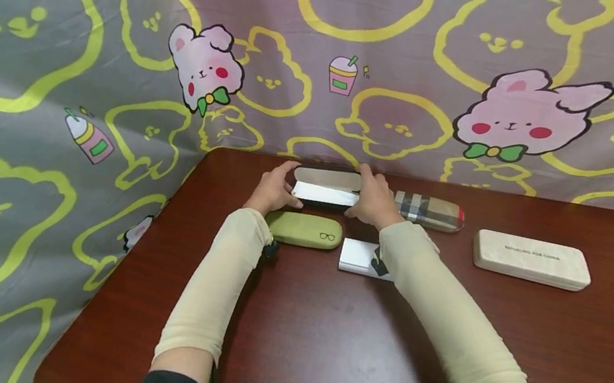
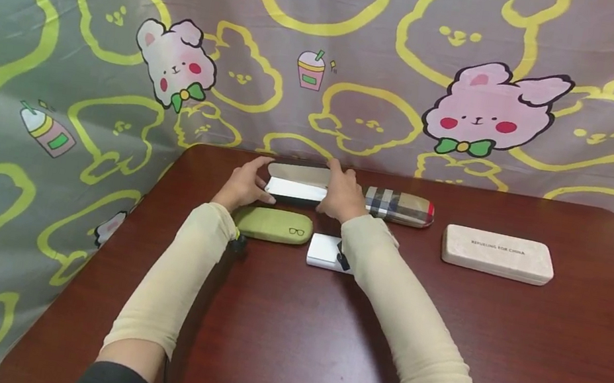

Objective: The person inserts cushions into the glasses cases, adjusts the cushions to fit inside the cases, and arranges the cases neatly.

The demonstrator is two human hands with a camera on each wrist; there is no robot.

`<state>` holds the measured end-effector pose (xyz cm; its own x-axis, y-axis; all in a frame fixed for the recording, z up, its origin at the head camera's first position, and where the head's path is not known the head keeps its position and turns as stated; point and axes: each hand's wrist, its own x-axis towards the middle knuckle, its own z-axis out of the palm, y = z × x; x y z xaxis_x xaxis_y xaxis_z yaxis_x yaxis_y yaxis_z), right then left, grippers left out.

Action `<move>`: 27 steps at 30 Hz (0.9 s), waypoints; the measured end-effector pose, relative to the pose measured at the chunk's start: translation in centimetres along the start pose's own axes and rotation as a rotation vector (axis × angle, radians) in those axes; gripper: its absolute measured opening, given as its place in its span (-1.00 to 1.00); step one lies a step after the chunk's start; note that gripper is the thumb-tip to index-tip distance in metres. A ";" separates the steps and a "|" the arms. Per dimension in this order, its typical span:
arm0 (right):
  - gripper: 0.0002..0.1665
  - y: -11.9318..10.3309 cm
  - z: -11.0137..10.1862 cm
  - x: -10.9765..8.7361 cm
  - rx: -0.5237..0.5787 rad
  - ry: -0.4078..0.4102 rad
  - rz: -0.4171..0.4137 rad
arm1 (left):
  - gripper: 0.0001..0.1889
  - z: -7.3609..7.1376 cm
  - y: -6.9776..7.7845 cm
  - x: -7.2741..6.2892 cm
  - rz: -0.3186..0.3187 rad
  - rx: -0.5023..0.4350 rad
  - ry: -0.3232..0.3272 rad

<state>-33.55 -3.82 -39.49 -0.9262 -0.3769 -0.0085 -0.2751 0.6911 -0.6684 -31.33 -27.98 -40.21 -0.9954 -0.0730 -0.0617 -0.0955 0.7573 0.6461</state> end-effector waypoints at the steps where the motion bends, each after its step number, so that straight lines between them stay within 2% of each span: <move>1: 0.16 0.0 0.0 0.1 -0.005 0.007 -0.004 | 0.02 -0.1 0.0 0.0 0.001 -0.001 0.003; 7: -0.04 0.4 0.1 0.2 -0.013 0.061 -0.034 | -0.06 -0.1 0.3 0.1 -0.005 -0.019 0.004; 11: -0.51 0.6 -0.2 0.1 -0.027 0.090 -0.050 | -0.35 -0.1 0.5 0.2 0.014 -0.034 0.026; 14: -0.79 0.7 -0.3 -0.2 -0.027 0.067 -0.042 | -0.55 -0.1 0.4 0.2 0.017 -0.029 0.044; 22: -0.83 0.8 -0.5 -0.6 -0.018 -0.013 -0.007 | -0.65 0.0 0.0 0.0 0.023 0.022 0.011; 27: -0.83 0.7 -0.8 -0.4 -0.030 -0.062 -0.010 | -0.61 -0.8 -0.4 -0.4 0.009 0.037 -0.052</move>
<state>-33.58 -2.73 -39.38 -0.9060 -0.4205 -0.0490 -0.2924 0.7052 -0.6459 -30.87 -28.75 -39.83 -0.9948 -0.0329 -0.0962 -0.0856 0.7812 0.6184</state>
